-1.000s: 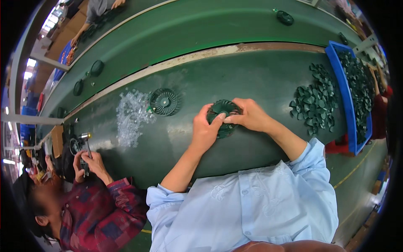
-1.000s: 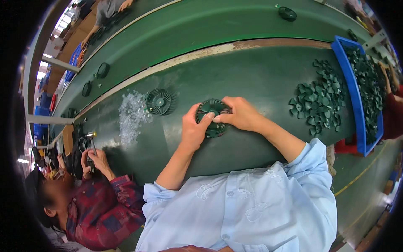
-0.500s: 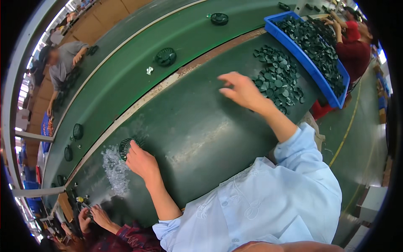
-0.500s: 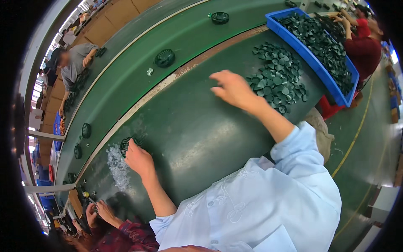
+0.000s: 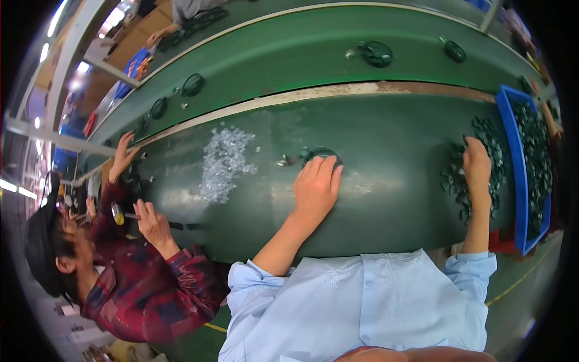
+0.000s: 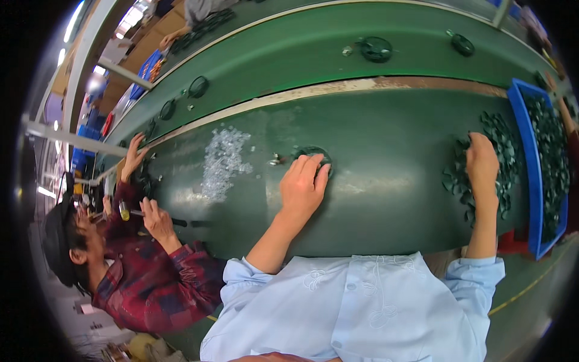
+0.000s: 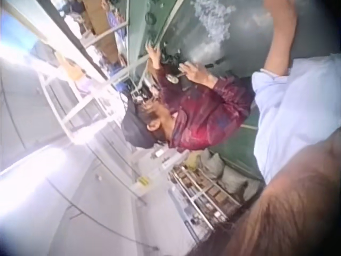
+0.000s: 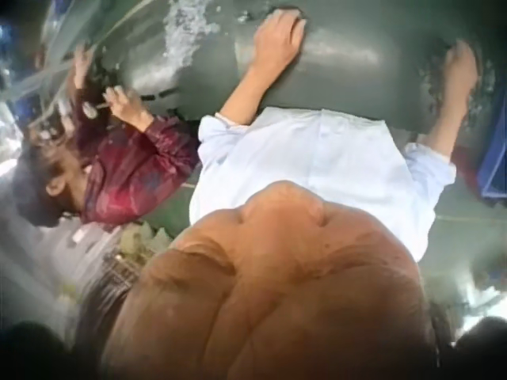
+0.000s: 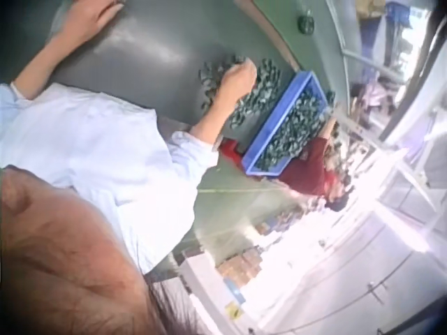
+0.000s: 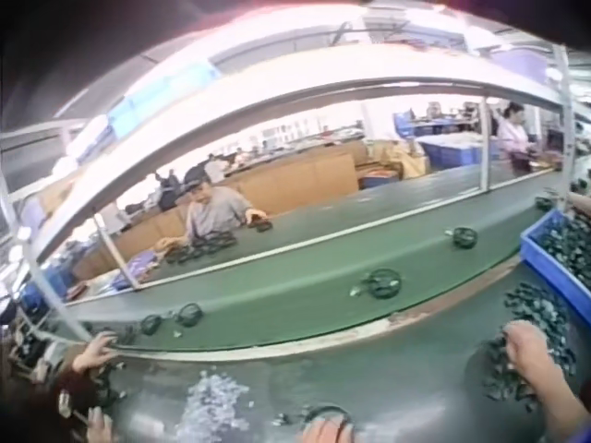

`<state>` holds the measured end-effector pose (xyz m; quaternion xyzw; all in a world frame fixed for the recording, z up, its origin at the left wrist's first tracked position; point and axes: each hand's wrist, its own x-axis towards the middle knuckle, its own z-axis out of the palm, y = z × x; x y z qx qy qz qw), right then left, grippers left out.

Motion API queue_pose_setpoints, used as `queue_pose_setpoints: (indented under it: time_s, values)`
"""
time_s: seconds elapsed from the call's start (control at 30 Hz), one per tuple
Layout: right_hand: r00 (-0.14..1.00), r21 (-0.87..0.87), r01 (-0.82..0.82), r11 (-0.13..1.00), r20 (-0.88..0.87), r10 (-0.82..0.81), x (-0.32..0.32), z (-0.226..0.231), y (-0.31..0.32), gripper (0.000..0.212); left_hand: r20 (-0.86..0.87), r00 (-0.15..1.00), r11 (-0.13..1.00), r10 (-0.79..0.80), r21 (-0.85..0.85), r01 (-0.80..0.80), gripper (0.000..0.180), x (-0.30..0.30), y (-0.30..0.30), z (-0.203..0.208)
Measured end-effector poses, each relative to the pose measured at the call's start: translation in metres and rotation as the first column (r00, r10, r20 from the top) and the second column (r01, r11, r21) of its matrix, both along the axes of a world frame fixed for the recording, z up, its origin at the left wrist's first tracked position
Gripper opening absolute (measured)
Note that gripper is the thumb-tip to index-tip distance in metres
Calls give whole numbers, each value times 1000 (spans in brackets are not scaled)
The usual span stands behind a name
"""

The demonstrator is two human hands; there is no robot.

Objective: The person assembles small fans by taking fan blades and housings, attaching the fan blades into the fan housings by hand, and placing the assembled units onto the conveyor belt.

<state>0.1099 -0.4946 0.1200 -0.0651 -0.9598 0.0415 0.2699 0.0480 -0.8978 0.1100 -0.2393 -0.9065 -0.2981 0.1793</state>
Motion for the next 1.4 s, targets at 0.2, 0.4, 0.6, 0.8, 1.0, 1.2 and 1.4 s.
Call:
queue_pose_setpoints:
  time_s: [0.2, 0.4, 0.6, 0.8, 1.0, 1.2, 1.4]
  values:
    - [944, -844, 11, 537, 186, 274, -13, 15, -76, 21, -140, 989, 998, 56, 50, -49, 32, -23, -14, -5]
    - [955, -602, -204, 772, 53, 293, -21, -30, -126, 24, -210, 978, 995, 19, 101, 3, 28, -40, -29, -9]
    - [939, -581, -247, 776, 55, 340, -9, 2, -144, 23, 85, 966, 944, 243, -249, -216, 32, -32, -99, 35]
    - [917, -497, -356, 792, -21, 399, -10, -16, -149, 21, 74, 994, 982, 85, -172, -72, 27, -38, -106, -9]
    - [923, -503, -335, 797, -4, 385, -8, -16, -141, 21, -332, 912, 838, 241, -402, -369, 24, -69, -141, -7]
    - [899, -408, -400, 821, 2, 439, -1, -1, -143, 25, -90, 979, 930, 185, -305, -204, 29, -53, -97, 30]
    - [863, -427, -296, 855, 265, 431, 5, 5, -154, 35, 97, 977, 940, -192, -267, 212, 31, -47, -15, 6]
